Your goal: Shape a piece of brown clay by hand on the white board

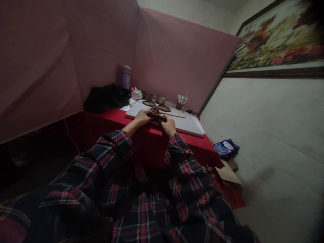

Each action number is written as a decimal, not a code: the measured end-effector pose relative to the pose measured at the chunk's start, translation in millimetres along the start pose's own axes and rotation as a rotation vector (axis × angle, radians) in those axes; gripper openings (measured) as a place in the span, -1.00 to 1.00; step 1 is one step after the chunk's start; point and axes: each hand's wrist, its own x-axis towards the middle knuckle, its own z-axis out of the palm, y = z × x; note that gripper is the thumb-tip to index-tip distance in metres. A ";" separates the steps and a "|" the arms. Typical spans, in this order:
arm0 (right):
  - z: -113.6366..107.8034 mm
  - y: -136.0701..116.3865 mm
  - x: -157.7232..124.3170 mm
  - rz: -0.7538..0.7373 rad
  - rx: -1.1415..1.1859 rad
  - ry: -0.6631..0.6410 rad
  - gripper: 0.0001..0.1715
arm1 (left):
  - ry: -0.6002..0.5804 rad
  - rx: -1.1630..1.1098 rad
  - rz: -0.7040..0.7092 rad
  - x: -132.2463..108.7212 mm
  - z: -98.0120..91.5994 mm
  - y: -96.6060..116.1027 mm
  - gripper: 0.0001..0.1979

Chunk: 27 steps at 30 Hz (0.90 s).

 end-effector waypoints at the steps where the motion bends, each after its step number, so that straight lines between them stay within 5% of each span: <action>1: 0.0 -0.2 0.0 -0.003 -0.002 0.001 -0.75 | -0.004 0.019 0.004 0.4 0.2 -1.1 -0.80; 27: -0.4 -0.9 -0.9 0.006 0.002 0.000 -0.76 | -0.021 0.195 0.039 -1.2 0.3 2.6 -0.71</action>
